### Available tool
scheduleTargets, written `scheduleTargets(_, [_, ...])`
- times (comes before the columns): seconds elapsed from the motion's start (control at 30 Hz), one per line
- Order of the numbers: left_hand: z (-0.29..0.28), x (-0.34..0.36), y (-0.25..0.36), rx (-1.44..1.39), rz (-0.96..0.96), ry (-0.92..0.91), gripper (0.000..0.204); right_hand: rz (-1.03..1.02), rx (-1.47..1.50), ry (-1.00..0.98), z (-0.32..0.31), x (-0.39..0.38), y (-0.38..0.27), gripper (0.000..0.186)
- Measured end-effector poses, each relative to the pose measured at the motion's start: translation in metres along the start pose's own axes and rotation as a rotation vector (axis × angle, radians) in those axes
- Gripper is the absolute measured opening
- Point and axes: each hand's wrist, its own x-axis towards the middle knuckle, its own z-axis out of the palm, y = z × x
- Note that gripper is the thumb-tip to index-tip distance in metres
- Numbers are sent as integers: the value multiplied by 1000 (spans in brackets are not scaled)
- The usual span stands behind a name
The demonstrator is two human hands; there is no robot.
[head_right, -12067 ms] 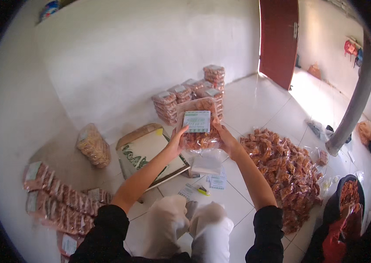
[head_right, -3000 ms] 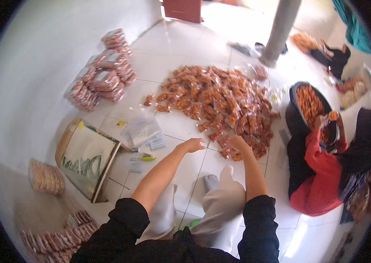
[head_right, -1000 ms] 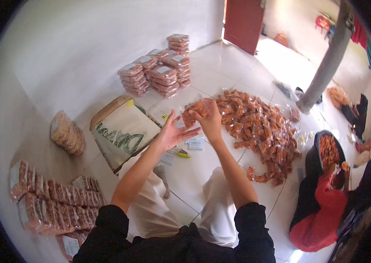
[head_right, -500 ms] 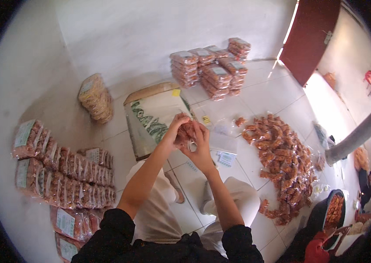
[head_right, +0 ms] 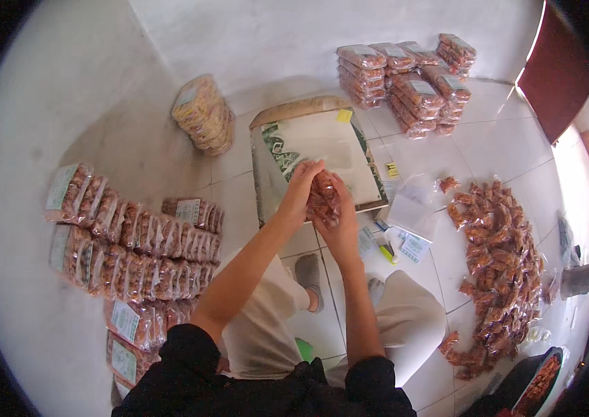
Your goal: The person applies labels to plastic bags of food items, seals the bags by hand, and places them onto a pile on the floor.
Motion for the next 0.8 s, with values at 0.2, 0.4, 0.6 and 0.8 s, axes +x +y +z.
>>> scheduleTargets(0.2, [-15,26,-7,-140,-242,-271,37,188,-77,158,-4,-1,33,58])
scheduleTargets(0.4, [-122,70,-79,999,503,-137,27,353,135,524,-34,-27,107,48])
scheduleTargets(0.6, [-173,89,-134,1296,551,-141,25,465,124,525,-25,-57,142,46])
scheduleTargets(0.8, [-153,99,-137,1503,576,-51,20,459,231,511,0,-53,144,40])
